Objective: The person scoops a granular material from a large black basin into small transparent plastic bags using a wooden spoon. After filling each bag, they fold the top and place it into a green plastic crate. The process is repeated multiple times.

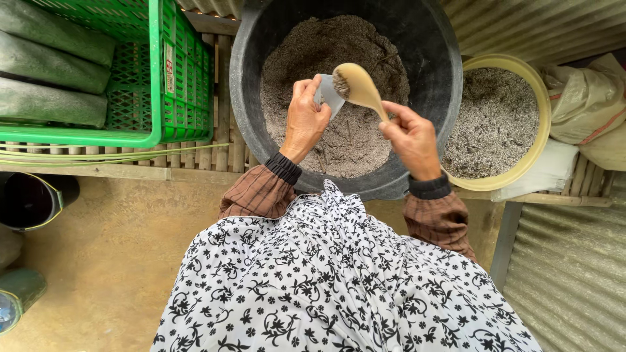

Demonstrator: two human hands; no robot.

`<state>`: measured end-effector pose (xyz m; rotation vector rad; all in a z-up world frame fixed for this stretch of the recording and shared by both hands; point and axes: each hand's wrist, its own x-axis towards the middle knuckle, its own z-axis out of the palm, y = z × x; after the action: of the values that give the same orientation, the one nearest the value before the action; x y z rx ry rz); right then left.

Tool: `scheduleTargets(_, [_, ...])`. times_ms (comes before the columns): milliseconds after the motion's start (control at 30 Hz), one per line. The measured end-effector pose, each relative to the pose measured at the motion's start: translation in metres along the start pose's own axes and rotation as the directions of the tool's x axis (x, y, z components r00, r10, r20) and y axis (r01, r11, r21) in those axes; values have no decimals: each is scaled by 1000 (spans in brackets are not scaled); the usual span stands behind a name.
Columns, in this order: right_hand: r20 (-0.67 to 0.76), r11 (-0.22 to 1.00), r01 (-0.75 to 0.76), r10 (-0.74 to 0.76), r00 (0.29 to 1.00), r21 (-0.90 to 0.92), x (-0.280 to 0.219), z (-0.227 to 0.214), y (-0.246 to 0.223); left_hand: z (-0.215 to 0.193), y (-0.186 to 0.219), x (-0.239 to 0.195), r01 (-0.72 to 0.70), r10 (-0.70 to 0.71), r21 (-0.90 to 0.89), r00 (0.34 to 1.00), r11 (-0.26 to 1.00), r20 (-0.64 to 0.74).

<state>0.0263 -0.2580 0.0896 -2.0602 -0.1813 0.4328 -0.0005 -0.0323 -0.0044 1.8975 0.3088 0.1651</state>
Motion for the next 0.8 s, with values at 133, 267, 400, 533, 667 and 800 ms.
scheduleTargets(133, [-55,949,98,-120,991,-298,-9,24,-19,-4,0,-1,25,-25,-9,1000,1000,-15])
scheduleTargets(267, [-57,899,300,-334,941,-318,-16,28,-17,-9,-2,0,2,-1,25,1000,1000,-17])
scheduleTargets(400, [-159,955,140,-186,970,-261,-2,19,27,-17,-2,3,24,-23,38,1000,999,-21])
scheduleTargets(533, [-162,935,-238,200,966,-264,42,20,117,-28,-3,2,-5,4,-26,999,1000,-44])
scheduleTargets(667, [-134,841,-296,263,955,-452,70,62,220,-26,1,2,-88,92,73,995,993,-48])
scheduleTargets(800, [-128,835,-372,351,927,-405,79,96,287,-22,1,-1,-39,40,63,999,997,-24])
